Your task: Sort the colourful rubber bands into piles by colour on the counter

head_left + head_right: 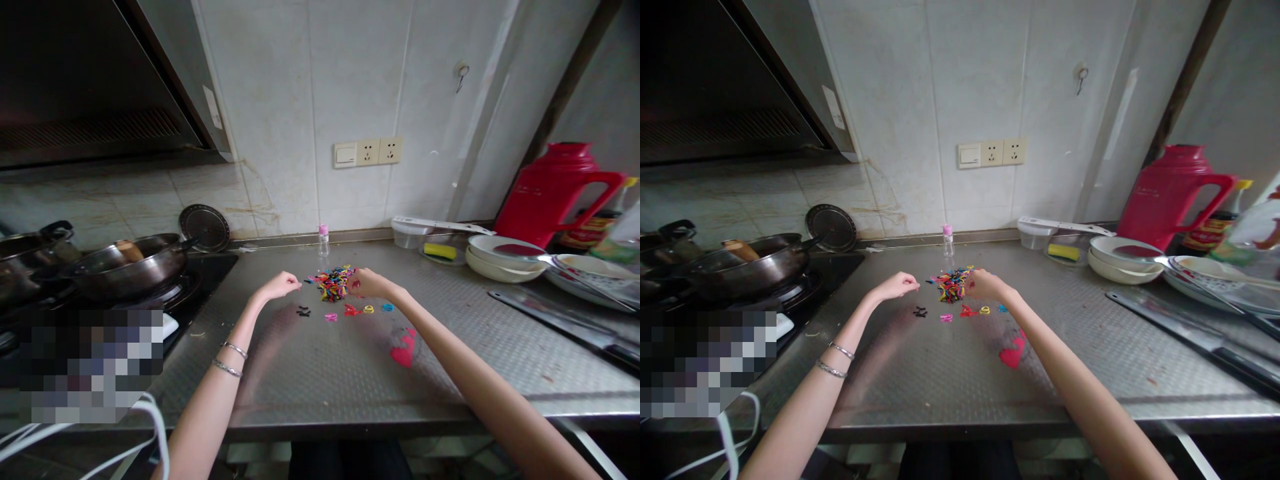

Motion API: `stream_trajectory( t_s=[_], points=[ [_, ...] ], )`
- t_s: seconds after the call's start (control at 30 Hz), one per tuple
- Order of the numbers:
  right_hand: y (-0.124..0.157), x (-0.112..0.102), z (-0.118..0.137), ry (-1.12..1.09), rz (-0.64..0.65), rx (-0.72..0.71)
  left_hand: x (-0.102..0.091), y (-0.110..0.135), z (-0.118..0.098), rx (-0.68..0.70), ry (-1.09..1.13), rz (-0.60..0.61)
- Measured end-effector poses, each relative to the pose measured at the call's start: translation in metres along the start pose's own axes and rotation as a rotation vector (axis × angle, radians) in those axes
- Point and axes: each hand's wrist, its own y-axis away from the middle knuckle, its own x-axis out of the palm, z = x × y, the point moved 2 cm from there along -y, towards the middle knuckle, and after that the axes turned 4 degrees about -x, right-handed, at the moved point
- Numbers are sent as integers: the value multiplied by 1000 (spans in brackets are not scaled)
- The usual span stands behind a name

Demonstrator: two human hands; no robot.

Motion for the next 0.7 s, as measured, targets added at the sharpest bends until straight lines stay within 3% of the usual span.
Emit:
stream_trajectory(
  t_s=[0.07,0.17,0.37,0.7],
  points=[
    [-9,1,5,78,54,49,0,-1,1,13,13,-43],
    [-17,7,10,159,37,78,-1,-2,2,39,13,-110],
    [-15,19,12,117,11,-45,-4,-2,5,40,-8,-225],
    [-11,25,9,6,-16,-130,3,-9,17,47,-36,-254]
  ],
)
